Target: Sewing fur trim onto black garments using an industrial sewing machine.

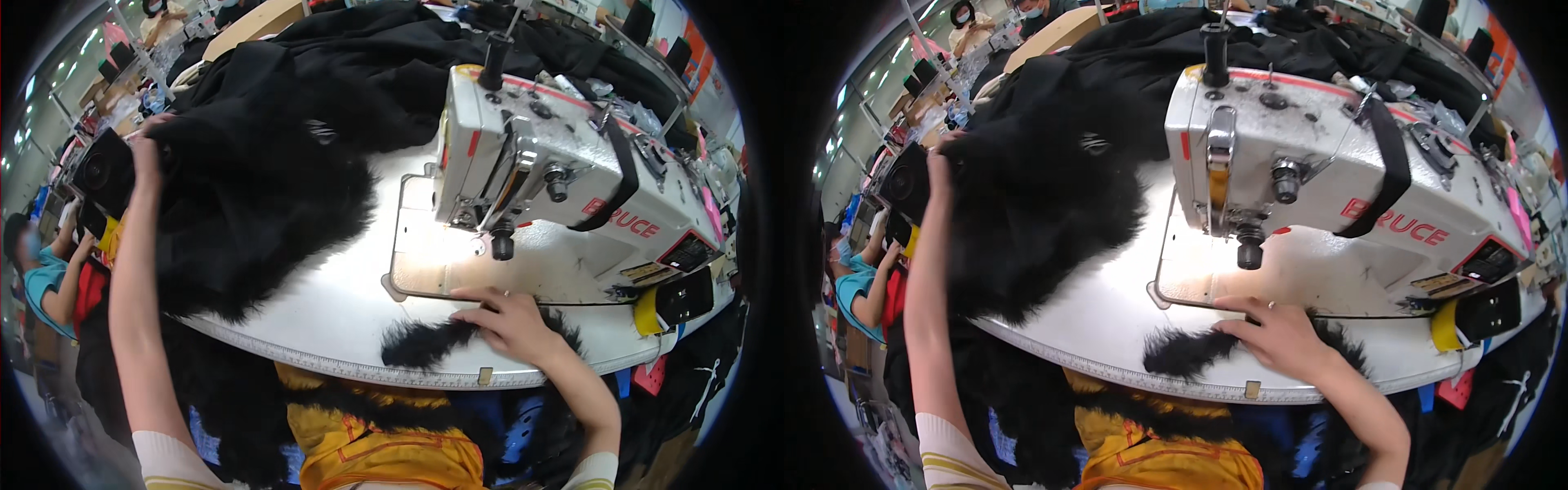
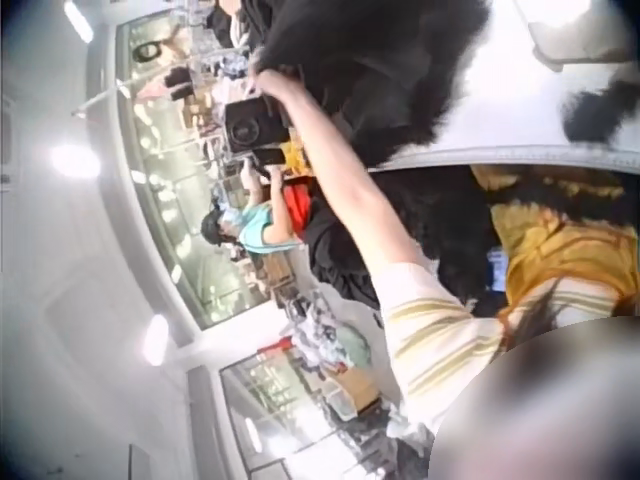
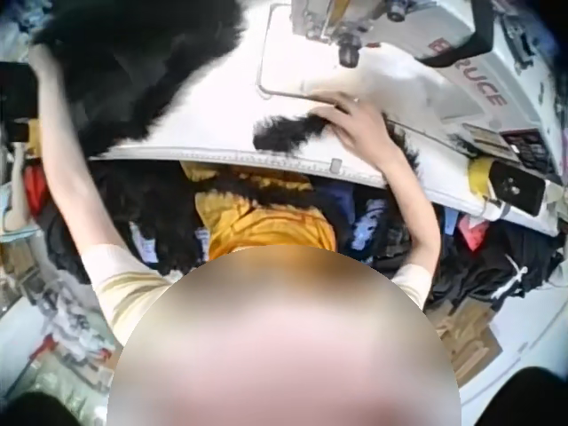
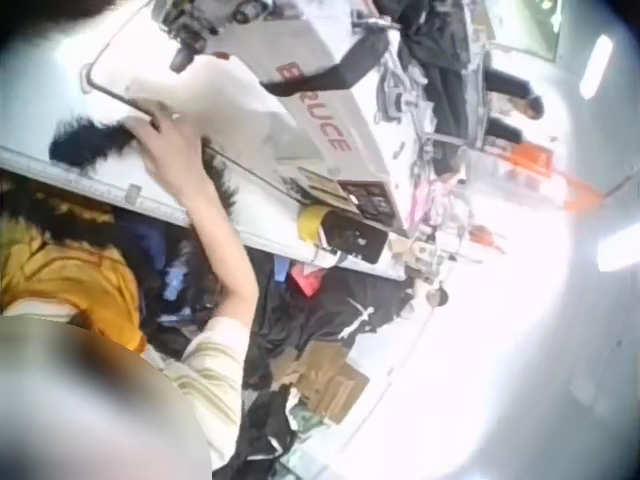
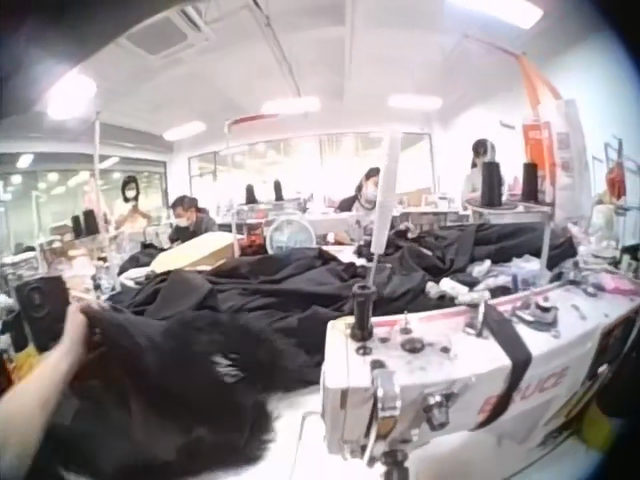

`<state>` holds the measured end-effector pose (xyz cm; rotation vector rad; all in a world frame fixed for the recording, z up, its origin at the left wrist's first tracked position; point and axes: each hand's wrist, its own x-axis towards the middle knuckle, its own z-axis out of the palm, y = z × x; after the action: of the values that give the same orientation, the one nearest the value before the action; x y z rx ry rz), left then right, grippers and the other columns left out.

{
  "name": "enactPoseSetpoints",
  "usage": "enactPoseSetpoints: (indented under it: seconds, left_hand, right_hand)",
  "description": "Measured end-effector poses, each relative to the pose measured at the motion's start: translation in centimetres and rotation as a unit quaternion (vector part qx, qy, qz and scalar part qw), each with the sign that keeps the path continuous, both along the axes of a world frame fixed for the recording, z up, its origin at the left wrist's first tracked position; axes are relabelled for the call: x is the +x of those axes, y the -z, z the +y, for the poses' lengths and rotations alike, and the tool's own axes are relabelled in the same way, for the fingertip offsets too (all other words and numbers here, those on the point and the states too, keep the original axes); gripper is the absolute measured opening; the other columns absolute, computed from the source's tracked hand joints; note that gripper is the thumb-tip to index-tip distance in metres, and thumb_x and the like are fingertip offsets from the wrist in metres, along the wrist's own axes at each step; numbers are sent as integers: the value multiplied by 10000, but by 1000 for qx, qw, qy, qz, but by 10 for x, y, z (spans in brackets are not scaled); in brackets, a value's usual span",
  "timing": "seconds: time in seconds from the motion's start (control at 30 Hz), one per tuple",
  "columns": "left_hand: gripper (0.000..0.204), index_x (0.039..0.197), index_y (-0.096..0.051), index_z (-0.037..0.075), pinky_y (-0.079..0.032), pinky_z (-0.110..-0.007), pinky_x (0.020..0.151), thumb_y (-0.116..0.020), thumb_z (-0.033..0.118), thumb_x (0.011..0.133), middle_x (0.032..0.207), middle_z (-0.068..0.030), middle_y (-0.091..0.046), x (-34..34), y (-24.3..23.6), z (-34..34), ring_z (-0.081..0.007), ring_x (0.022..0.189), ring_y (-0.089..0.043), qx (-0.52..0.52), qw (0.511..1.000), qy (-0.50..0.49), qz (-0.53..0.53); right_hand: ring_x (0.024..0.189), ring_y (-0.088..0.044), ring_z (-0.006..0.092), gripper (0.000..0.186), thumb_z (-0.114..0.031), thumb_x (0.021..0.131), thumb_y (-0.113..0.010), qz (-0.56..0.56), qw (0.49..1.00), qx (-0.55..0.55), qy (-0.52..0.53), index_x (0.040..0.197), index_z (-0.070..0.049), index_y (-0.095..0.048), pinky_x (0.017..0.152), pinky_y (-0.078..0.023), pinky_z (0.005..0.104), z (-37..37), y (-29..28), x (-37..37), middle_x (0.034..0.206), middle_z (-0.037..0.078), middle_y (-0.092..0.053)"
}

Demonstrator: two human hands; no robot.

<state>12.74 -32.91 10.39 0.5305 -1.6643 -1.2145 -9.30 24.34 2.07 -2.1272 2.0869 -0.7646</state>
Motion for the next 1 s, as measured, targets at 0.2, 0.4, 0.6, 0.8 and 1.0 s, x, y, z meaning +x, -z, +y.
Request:
enactPoseSetpoints:
  seconds: [0.2,0.4,0.6,0.8,1.0]
  left_hand:
    - [336,1176,-541,15,-345,-350,1048,-459,219,921,1204,-104,-563,48,-89,3,-212,1154,-499,-55,966,233,93]
    - [387,1262,-472,-25,-365,-369,1042,-473,57,883,1247,-192,-532,-79,-69,115,-265,1217,-467,69,974,210,-46]
    - [664,1328,-325,-82,-288,-433,1077,-645,213,827,1393,-264,-329,-48,27,334,-396,1324,-287,-435,842,97,-305]
    - [575,1184,-575,93,-366,-462,1032,-613,-32,624,1345,-145,-459,48,82,349,-290,1256,-438,-430,795,126,-410]
    - [344,741,-708,69,-176,-491,1126,-465,-88,556,1199,-131,-600,156,61,244,-323,1317,-372,-191,855,274,-398]
  right_hand:
    - [1036,-576,344,669,114,671,-494,-104,989,-78,-65,1310,-85,-477,843,-484,350,-89,-6,12,1425,155,-372]
    - [1274,-361,238,480,-74,892,-493,-453,877,80,-138,1360,-52,-384,1091,-261,362,-192,21,69,1383,145,-382]
    - [1266,-414,221,466,-230,921,-498,-84,990,-107,-33,1350,-64,-419,1080,-308,337,-138,50,50,1349,123,-452]
    - [1245,-451,240,434,-212,919,-450,-6,980,-69,-188,1313,-31,-459,1049,-345,318,-162,36,16,1344,115,-474]
    - [1212,-472,336,457,18,767,-450,77,977,-142,139,1219,22,-514,1038,-361,398,-255,70,-28,1293,184,-507]
